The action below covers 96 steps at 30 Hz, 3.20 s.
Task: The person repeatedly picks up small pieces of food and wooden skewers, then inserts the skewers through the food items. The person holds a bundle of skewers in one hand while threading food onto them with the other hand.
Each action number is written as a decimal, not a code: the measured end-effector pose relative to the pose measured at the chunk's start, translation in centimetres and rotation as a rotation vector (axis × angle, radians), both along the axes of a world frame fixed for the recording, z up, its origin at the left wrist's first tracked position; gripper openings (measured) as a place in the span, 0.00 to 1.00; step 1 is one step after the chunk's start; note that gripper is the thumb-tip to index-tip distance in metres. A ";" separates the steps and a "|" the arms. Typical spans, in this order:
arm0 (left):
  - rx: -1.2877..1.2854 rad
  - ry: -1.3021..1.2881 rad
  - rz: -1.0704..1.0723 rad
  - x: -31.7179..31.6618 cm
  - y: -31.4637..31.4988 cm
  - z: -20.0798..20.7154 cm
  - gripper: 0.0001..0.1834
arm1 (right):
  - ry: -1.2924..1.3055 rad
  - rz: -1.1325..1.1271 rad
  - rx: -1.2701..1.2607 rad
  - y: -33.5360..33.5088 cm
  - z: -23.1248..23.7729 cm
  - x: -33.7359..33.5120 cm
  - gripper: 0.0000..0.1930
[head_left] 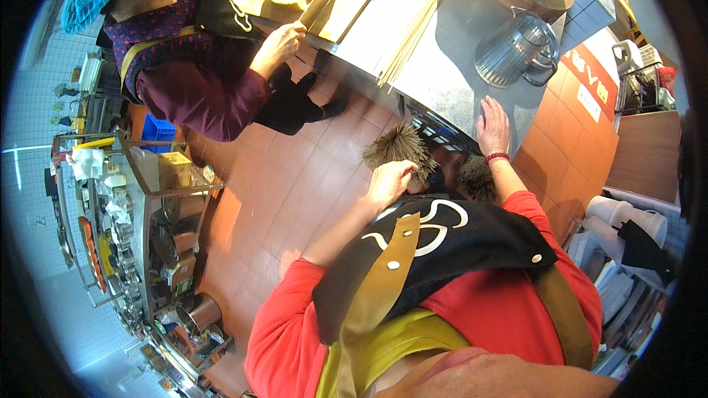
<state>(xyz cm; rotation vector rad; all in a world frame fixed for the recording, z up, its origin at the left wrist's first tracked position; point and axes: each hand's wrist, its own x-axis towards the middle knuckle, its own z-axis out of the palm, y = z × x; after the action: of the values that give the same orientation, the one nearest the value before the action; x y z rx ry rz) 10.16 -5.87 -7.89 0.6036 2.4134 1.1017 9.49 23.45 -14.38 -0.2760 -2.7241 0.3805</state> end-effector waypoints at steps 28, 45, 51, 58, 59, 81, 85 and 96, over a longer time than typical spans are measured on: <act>0.075 0.035 -0.016 -0.8 -2.2 -2.2 0.09 | -0.062 -0.012 -0.014 -0.4 0.4 0.0 0.21; 0.109 0.074 -0.070 -1.9 -1.6 -2.2 0.08 | -0.021 -0.002 -0.019 -0.4 0.6 -0.1 0.20; 0.060 0.013 -0.049 -1.5 -1.4 -2.6 0.08 | -0.032 -0.005 -0.006 -0.3 0.4 -0.1 0.20; 0.065 0.036 -0.062 -1.0 -1.4 -2.6 0.08 | -0.023 0.001 -0.018 -0.3 0.4 -0.1 0.20; 0.075 0.028 -0.060 -0.9 -1.3 -2.5 0.08 | -0.021 0.002 -0.016 -0.2 0.4 -0.1 0.20; 0.009 0.053 -0.054 -0.1 0.3 -0.7 0.09 | -0.016 -0.007 -0.035 0.2 -0.4 0.1 0.20; 0.020 0.104 -0.069 -0.2 0.7 -0.5 0.09 | 0.014 0.012 -0.040 0.3 -0.5 0.2 0.20; -0.021 0.089 -0.035 0.4 1.3 0.6 0.10 | 0.008 0.010 -0.026 0.5 -1.0 0.2 0.20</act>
<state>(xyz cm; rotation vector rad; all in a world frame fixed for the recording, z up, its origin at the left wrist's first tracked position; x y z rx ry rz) 10.51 -4.55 -7.33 0.6995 2.4766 1.0539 9.71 23.91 -15.38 -0.2675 -2.7155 0.4188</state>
